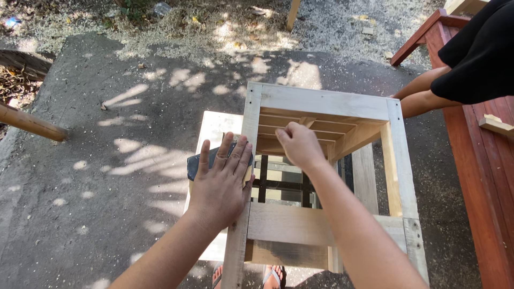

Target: The person sands the edges and corners of a wooden stool frame using a sanding block. They move around the stool, smoothing multiple sides and edges in sequence.

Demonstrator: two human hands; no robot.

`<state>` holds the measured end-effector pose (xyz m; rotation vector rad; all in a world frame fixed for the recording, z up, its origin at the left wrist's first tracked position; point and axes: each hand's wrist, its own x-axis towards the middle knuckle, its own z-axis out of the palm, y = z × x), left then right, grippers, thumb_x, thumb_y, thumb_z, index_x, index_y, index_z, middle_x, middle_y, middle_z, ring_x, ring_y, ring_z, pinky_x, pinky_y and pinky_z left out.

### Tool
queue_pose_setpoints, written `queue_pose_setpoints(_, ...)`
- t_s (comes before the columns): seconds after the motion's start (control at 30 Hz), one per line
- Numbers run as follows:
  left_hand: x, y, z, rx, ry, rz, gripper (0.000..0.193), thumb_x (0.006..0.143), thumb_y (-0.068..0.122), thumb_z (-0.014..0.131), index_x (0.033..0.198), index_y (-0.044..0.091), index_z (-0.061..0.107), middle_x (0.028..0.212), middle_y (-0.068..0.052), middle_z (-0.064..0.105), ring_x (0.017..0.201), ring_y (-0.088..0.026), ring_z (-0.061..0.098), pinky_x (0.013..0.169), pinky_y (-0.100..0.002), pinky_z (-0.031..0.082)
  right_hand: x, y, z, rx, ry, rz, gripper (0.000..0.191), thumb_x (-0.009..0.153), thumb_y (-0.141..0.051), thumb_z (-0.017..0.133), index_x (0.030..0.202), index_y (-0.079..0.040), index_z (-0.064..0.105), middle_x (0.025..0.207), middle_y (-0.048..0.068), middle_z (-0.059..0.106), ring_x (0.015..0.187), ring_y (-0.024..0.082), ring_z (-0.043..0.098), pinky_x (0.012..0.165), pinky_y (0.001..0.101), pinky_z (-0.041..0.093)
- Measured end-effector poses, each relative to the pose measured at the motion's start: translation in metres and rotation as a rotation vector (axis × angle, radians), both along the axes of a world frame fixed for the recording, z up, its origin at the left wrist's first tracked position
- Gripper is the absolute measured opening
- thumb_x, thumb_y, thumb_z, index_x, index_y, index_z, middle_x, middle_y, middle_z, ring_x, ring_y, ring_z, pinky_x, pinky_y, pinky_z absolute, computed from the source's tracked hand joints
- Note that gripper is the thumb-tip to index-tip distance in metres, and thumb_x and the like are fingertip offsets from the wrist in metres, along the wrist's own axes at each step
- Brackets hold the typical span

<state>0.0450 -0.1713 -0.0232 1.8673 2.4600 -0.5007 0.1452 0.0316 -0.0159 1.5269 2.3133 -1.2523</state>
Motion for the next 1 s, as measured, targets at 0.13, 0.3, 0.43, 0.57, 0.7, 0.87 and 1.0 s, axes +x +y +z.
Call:
queue_pose_setpoints(0.13,-0.008,0.021,0.01,0.116,-0.134,-0.002,0.07,0.099,0.049,0.011,0.163,0.021,0.008,0.167,0.0,0.003,0.152,-0.025,-0.014,0.119,-0.053,-0.016,0.022,0.012,0.011,0.407,0.095,0.136,0.02,0.094,-0.022,0.06,0.107,-0.008,0.066,0.101,0.009,0.068,0.094,0.028,0.066,0.084,0.0412,0.051)
queue_pose_setpoints(0.3,-0.021,0.062,0.038,0.083,-0.227,-0.018,0.069,0.099,0.05,0.018,0.161,0.023,0.007,0.169,0.006,0.001,0.152,-0.026,-0.012,0.119,-0.053,-0.009,0.076,-0.02,0.033,0.308,0.03,0.147,0.024,0.096,-0.031,0.061,0.1,-0.009,0.07,0.102,0.008,0.069,0.091,0.029,0.069,0.082,0.0416,0.054)
queue_pose_setpoints(0.43,-0.026,0.053,0.047,-0.041,-0.155,-0.167,0.065,0.1,0.047,0.018,0.16,0.022,0.02,0.17,0.004,0.011,0.153,-0.026,-0.008,0.12,-0.056,-0.007,0.121,-0.062,0.048,0.353,-0.018,0.201,0.027,0.097,-0.035,0.056,0.096,-0.011,0.069,0.096,0.008,0.07,0.09,0.029,0.068,0.08,0.0422,0.054)
queue_pose_setpoints(0.57,-0.033,0.054,0.057,-0.116,-0.175,-0.187,0.066,0.099,0.046,0.012,0.159,0.028,0.03,0.169,0.008,0.02,0.153,-0.026,-0.002,0.121,-0.059,-0.01,0.134,-0.079,0.046,0.519,-0.087,0.234,0.043,0.1,-0.042,0.047,0.078,-0.014,0.071,0.079,0.007,0.073,0.082,0.03,0.07,0.076,0.0467,0.053)
queue_pose_setpoints(0.7,-0.028,0.059,0.07,-0.109,-0.026,-0.189,0.059,0.103,0.045,0.014,0.154,0.023,0.035,0.165,0.007,0.024,0.156,-0.03,-0.003,0.12,-0.06,-0.009,0.127,-0.073,0.038,0.364,-0.224,0.165,0.053,0.099,-0.05,0.043,0.073,-0.016,0.074,0.072,0.01,0.073,0.073,0.031,0.073,0.073,0.0463,0.057)
queue_pose_setpoints(0.87,-0.018,0.039,0.07,-0.21,-0.109,-0.228,0.06,0.103,0.045,0.013,0.155,0.026,0.033,0.164,0.007,0.025,0.156,-0.028,-0.006,0.122,-0.058,-0.012,0.121,-0.069,0.04,0.337,-0.271,0.171,0.054,0.097,-0.054,0.044,0.078,-0.018,0.079,0.078,0.011,0.075,0.079,0.032,0.074,0.077,0.0463,0.058)
queue_pose_setpoints(1.0,-0.034,0.064,0.06,-0.011,-0.055,-0.217,0.064,0.1,0.047,0.014,0.156,0.025,0.036,0.169,0.005,0.024,0.152,-0.03,-0.004,0.119,-0.059,-0.011,0.118,-0.071,0.045,0.361,-0.253,0.172,0.053,0.097,-0.054,0.043,0.083,-0.02,0.082,0.082,0.011,0.076,0.082,0.032,0.074,0.079,0.047,0.058)
